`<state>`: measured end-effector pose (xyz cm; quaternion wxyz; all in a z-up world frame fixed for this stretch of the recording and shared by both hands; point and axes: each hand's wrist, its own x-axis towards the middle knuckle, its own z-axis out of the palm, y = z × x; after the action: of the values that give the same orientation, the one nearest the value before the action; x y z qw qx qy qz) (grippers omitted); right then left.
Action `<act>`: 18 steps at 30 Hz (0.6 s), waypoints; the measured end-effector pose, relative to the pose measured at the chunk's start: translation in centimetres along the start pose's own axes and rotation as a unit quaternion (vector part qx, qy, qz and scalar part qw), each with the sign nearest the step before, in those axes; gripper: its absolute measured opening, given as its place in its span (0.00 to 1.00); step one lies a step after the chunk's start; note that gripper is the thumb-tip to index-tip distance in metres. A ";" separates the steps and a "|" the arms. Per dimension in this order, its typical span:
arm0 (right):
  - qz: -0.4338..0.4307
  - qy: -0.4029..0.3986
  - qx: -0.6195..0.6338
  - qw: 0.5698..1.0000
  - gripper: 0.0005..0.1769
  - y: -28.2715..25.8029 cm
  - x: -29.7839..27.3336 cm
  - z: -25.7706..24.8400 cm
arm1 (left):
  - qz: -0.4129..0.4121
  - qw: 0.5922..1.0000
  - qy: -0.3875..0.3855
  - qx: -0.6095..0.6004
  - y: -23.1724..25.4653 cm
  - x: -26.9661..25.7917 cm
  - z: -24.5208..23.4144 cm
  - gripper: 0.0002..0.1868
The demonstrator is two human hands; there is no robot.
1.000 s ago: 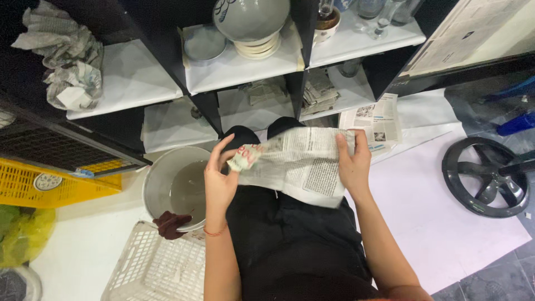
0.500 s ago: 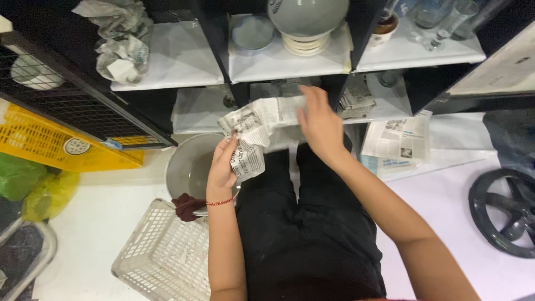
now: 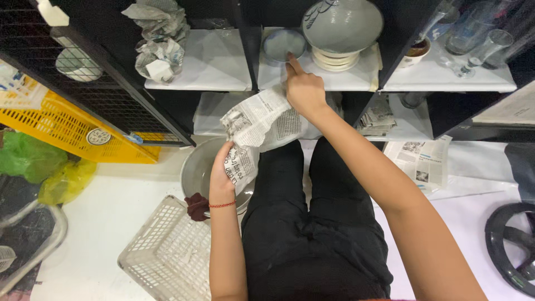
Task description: The person sits on the floor and wraps small dishes and glassware in newspaper. They fold the paper around each item, roll it into a bundle, and place it on a nearby shelf. The process is repeated for several items.
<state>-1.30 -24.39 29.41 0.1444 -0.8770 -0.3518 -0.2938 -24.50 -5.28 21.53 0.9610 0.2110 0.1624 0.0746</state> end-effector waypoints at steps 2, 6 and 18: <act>-0.017 -0.003 -0.025 1.000 0.24 -0.1 0.1 0.3 | 0.007 0.998 0.057 0.006 0.2 -0.4 0.6 0.13; -0.043 -0.007 -0.026 0.999 0.25 -0.9 -0.3 -1.2 | 0.015 0.999 0.045 -0.004 0.7 -1.6 3.1 0.19; -0.020 0.042 0.120 0.992 0.29 -3.6 -3.9 -6.7 | -0.006 0.947 -0.295 -0.124 -4.6 0.4 -1.3 0.32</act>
<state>-8.86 -27.01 32.46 0.2571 -0.8330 -0.3953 -0.2892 -24.22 -8.83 18.39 0.9850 0.1018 -0.1373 0.0226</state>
